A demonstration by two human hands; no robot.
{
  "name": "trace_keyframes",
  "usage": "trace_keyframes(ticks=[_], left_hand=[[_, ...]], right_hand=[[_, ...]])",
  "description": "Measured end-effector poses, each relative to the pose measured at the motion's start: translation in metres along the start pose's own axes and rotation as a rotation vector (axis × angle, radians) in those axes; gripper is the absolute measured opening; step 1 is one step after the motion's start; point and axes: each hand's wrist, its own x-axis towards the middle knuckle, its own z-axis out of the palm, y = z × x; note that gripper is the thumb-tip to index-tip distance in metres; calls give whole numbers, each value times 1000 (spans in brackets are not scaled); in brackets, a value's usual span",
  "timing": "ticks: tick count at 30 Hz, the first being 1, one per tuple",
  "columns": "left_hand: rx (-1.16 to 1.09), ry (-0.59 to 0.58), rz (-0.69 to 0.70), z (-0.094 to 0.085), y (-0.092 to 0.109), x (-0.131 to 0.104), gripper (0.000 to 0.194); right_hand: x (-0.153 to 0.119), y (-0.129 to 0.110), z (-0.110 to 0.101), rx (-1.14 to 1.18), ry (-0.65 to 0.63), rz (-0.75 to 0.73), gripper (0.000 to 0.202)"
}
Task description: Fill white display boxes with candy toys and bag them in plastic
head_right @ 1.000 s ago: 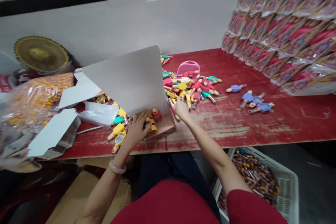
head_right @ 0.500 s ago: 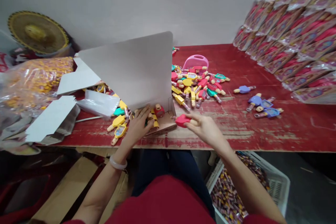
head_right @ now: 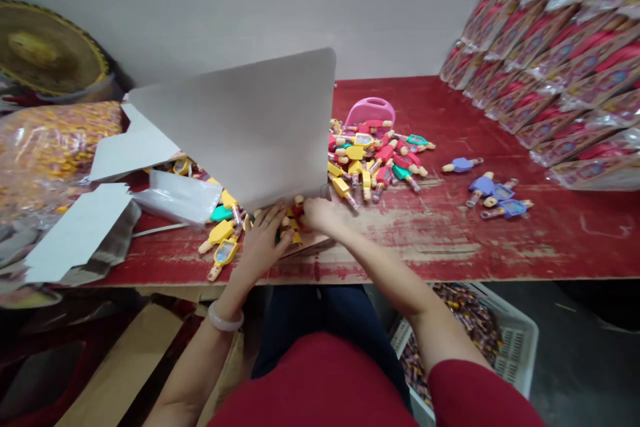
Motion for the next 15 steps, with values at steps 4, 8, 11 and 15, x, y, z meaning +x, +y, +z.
trace_keyframes(ticks=[4,8,11,15], left_hand=[[0,47,23,4,-5,0,52],[-5,70,44,7,-9,0,51],[8,95,54,10,-12,-1,50],[40,119,59,13,-16,-3,51]], right_hand=[[0,26,18,341,40,-48,55],[15,126,4,461,232,222,39],[38,212,-21,289,384,505,37],[66,281,-29,176,351,670,42]])
